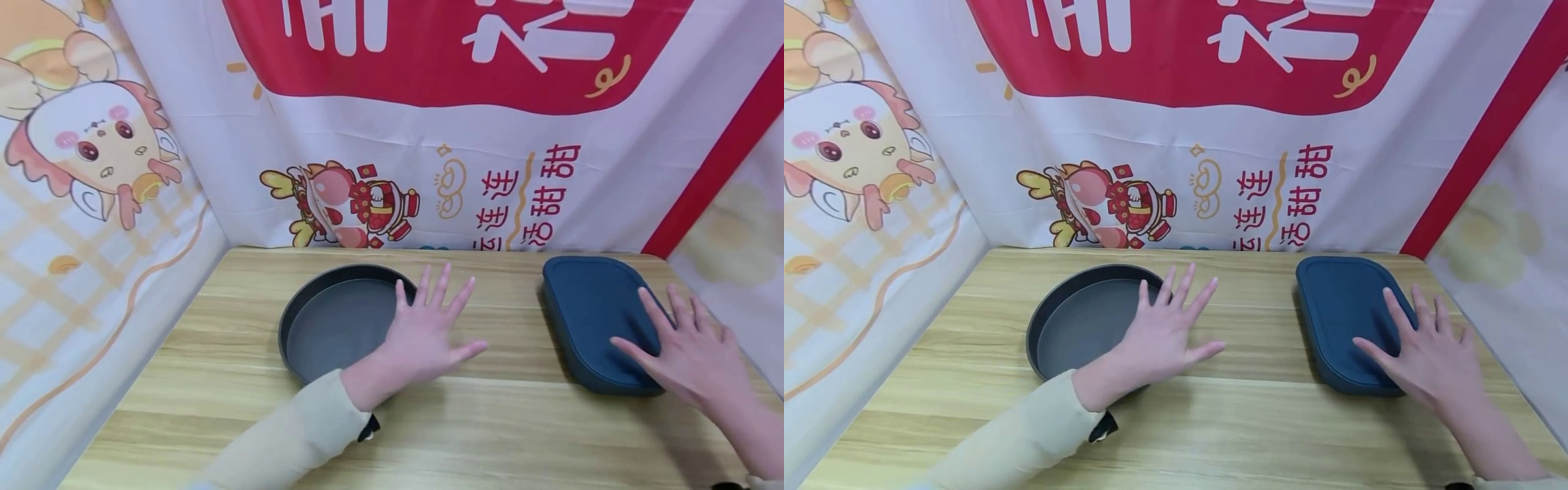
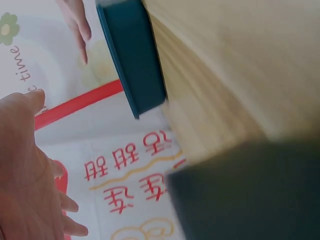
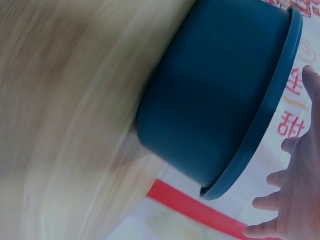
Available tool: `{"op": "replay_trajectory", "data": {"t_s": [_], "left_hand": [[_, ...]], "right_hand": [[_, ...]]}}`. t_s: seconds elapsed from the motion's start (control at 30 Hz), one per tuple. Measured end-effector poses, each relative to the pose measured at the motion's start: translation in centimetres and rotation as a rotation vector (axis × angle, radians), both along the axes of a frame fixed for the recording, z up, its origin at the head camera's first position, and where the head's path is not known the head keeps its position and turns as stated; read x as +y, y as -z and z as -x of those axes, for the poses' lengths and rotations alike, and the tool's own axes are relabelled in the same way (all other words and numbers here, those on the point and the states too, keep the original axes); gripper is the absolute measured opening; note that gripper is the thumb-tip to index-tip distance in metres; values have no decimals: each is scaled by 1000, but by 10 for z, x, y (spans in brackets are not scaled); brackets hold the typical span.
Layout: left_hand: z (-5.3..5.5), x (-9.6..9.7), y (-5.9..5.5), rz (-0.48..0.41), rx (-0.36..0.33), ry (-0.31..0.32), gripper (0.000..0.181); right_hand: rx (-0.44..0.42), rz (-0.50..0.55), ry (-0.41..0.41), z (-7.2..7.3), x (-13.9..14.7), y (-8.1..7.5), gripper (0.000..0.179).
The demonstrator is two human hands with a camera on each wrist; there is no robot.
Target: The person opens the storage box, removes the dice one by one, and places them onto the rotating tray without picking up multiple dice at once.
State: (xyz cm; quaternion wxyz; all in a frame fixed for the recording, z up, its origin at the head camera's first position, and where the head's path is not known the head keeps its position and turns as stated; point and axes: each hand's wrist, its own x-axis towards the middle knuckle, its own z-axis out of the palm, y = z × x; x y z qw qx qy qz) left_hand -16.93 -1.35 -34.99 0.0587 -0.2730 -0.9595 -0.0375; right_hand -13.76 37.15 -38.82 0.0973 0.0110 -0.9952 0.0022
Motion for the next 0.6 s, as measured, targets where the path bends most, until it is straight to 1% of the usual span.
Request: {"op": "replay_trajectory", "data": {"t_s": [0.2,0.3,0.4,0.6], "left_hand": [[-3,25,7,-41,-65,-11,88],[-3,38,10,-79,-96,-19,88],[-3,54,15,-107,-129,-17,90],[-4,83,27,-176,-230,-11,92]], "right_hand": [[-13,35,22,2,13,4,102],[-37,63,30,3,19,6,101],[-55,95,27,3,24,9,99],[-81,161,1,4,33,14,95]]}}
